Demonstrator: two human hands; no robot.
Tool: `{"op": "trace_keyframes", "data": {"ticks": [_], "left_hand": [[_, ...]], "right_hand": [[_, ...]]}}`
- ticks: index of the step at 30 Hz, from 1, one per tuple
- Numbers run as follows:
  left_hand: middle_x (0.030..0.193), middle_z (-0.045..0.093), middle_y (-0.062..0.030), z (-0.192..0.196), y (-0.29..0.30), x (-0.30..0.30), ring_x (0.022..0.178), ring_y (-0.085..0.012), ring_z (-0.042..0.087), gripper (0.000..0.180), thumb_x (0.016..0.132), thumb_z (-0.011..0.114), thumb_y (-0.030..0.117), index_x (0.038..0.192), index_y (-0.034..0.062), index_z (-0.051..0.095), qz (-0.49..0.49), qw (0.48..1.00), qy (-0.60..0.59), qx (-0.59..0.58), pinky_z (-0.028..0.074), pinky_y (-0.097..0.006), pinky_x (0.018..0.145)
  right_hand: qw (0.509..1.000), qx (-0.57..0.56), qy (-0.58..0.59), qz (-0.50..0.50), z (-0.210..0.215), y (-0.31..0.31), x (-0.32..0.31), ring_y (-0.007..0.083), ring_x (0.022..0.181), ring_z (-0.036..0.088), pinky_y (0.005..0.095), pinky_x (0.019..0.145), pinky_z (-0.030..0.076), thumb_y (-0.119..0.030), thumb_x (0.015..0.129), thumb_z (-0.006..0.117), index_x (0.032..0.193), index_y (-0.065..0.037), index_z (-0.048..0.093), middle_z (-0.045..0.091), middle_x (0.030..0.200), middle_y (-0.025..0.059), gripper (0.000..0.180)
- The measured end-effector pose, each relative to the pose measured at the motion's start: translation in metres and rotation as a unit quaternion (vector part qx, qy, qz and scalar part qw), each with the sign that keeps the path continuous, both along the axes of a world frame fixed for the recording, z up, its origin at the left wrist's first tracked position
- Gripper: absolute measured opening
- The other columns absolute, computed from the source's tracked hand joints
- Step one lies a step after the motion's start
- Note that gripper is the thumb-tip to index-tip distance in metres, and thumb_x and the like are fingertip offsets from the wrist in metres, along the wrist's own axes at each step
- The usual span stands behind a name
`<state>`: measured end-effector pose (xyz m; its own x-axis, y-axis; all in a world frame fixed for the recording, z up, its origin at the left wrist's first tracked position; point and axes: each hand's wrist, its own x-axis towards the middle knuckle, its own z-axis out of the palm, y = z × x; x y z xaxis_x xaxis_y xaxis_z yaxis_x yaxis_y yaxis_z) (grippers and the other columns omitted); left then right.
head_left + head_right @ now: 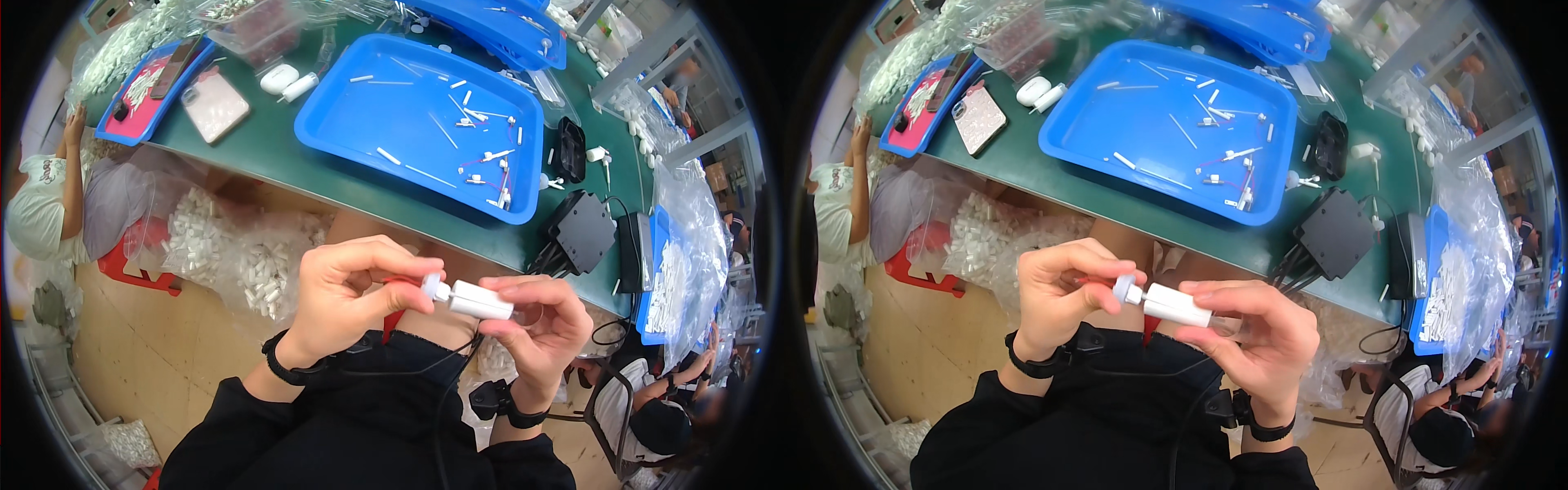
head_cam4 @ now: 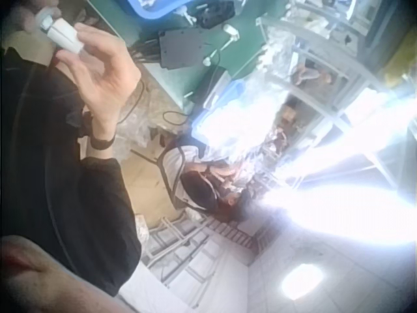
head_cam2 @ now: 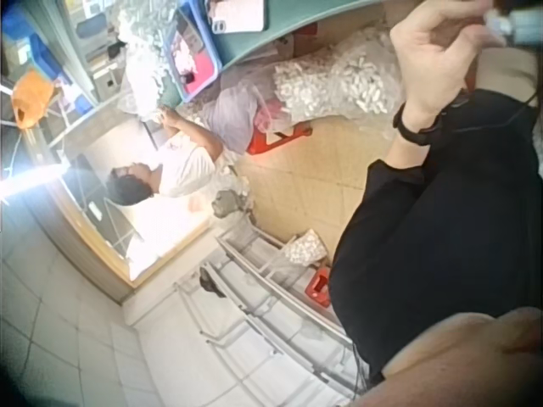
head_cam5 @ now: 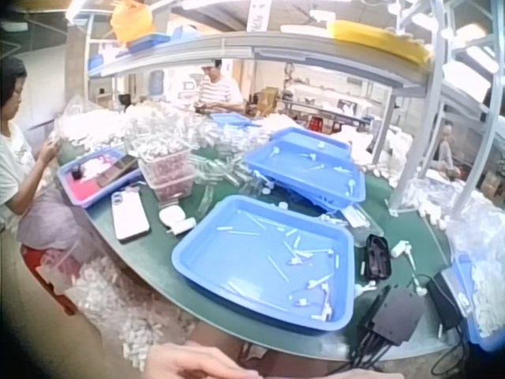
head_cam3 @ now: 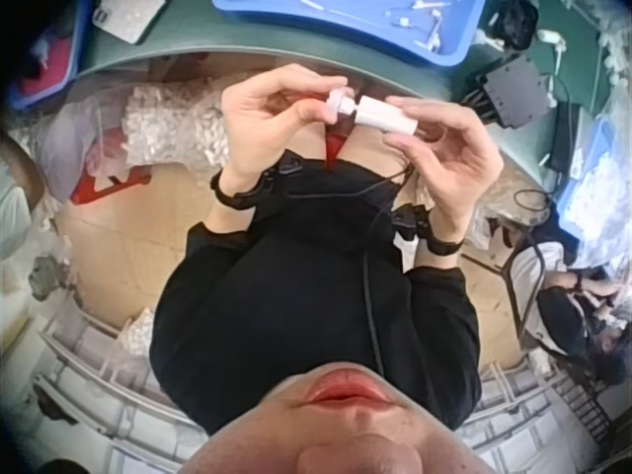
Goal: The person assembles small white cylindrical components by hand at a factory workstation. They repeatedly pick up a white cylinder and a thin rod from blue trays, insert the rod into the cylinder, and place the assembled unit into a black plastic holder.
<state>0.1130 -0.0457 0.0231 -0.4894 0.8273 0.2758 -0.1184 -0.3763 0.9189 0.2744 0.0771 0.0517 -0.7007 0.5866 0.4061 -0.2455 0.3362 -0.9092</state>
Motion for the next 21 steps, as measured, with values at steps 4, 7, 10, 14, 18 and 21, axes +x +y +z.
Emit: {"op": "trace_keyframes", "data": {"ticks": [4, 7, 10, 14, 18, 21], "left_hand": [[0.085, 0.065, -0.0156, 0.002, 0.001, -0.003, 0.076, -0.0197, 0.066, 0.023, 0.072, 0.075, 0.007, 0.090, -0.0050, 0.067, 0.000, 0.996, 0.086, 0.005, 0.051, -0.024, 0.063], [0.084, 0.066, -0.0142, 0.003, 0.000, -0.002, 0.075, -0.0183, 0.066, 0.021, 0.071, 0.073, 0.001, 0.091, -0.0045, 0.067, -0.011, 0.997, 0.071, -0.012, 0.051, -0.024, 0.064], [0.088, 0.065, -0.0142, 0.004, 0.002, -0.001, 0.080, -0.0177, 0.064, 0.023, 0.072, 0.069, -0.007, 0.094, -0.0049, 0.065, -0.013, 0.999, 0.036, -0.014, 0.052, -0.026, 0.069], [0.097, 0.061, -0.0190, 0.011, 0.007, 0.003, 0.092, -0.0221, 0.062, 0.026, 0.070, 0.071, -0.007, 0.094, -0.0061, 0.061, -0.031, 0.996, -0.086, 0.008, 0.053, -0.030, 0.075], [0.099, 0.060, -0.0174, 0.005, 0.007, -0.008, 0.093, -0.0203, 0.061, 0.028, 0.066, 0.075, -0.006, 0.088, -0.0023, 0.059, -0.019, 1.000, 0.017, -0.011, 0.052, -0.027, 0.073], [0.103, 0.060, -0.0157, 0.004, 0.004, -0.018, 0.094, -0.0203, 0.061, 0.024, 0.070, 0.071, -0.009, 0.090, -0.0034, 0.060, -0.023, 0.999, 0.024, -0.008, 0.053, -0.029, 0.077]], "right_hand": [[0.999, 0.029, -0.011, 0.007, -0.002, 0.001, -0.002, 0.0255, 0.083, 0.068, 0.0303, 0.070, 0.055, -0.004, 0.063, 0.081, 0.087, 0.004, 0.061, 0.067, 0.083, 0.0146, 0.033], [0.998, 0.060, -0.031, 0.002, -0.001, 0.002, -0.005, 0.0230, 0.081, 0.068, 0.0283, 0.070, 0.055, -0.009, 0.063, 0.082, 0.087, 0.003, 0.061, 0.068, 0.082, 0.0134, 0.034], [0.998, 0.060, -0.029, -0.015, -0.003, 0.001, -0.009, 0.0183, 0.077, 0.068, 0.0247, 0.066, 0.054, -0.011, 0.063, 0.082, 0.086, 0.002, 0.062, 0.069, 0.084, 0.0114, 0.033], [0.993, 0.102, -0.055, -0.023, -0.006, 0.004, -0.017, 0.0080, 0.062, 0.061, 0.0178, 0.053, 0.046, -0.010, 0.065, 0.082, 0.093, 0.000, 0.061, 0.069, 0.087, 0.0077, 0.036], [0.996, -0.026, -0.082, -0.002, 0.001, 0.003, -0.019, 0.0019, 0.054, 0.042, 0.0149, 0.048, 0.032, -0.004, 0.068, 0.075, 0.115, 0.000, 0.046, 0.067, 0.094, 0.0077, 0.055], [0.994, -0.110, -0.025, -0.001, 0.001, 0.010, -0.006, 0.0041, 0.062, 0.042, 0.0186, 0.056, 0.037, 0.003, 0.072, 0.062, 0.118, 0.000, 0.038, 0.060, 0.106, 0.0181, 0.052]]}}
